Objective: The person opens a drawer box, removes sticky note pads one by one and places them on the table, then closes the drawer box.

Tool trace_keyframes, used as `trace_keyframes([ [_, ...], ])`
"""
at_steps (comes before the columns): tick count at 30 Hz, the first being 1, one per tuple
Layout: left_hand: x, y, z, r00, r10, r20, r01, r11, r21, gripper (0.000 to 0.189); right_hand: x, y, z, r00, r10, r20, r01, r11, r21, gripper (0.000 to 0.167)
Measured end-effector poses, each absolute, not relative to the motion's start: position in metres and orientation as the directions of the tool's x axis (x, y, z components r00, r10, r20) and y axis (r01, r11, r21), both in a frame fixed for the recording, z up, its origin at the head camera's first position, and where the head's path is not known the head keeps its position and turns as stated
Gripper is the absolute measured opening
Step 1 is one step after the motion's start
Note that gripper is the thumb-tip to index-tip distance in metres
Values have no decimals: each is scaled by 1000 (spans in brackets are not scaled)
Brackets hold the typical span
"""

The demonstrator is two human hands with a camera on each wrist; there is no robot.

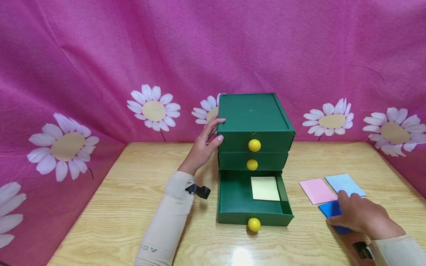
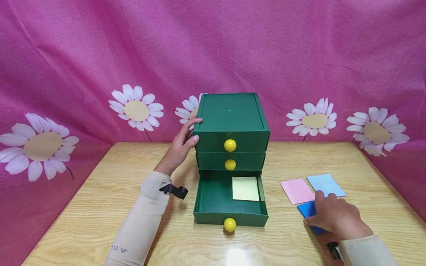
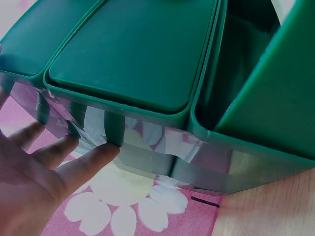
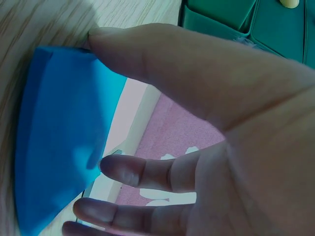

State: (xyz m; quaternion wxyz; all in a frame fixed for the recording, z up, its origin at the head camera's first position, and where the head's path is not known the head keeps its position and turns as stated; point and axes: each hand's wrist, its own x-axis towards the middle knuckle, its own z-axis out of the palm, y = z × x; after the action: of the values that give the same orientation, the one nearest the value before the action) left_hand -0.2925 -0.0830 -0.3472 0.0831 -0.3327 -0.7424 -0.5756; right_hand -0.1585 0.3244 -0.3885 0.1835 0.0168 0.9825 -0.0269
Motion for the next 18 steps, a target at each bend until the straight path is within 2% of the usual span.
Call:
trace_keyframes([
  [7,-293,-83,-348,-761,396,514,596,111,796,46,-158,323,-389,-941,22,-337,38,998,-42,94],
  [13,-293,-82,-346,-768,391,507,587,112,802,46,-157,319,-386,-938,14,-347,35,998,-54,82],
  [18,-293,-83,-347,-756,393,523,601,102,793,46,-158,319,-387,-936,21,-350,40,998,-49,83],
])
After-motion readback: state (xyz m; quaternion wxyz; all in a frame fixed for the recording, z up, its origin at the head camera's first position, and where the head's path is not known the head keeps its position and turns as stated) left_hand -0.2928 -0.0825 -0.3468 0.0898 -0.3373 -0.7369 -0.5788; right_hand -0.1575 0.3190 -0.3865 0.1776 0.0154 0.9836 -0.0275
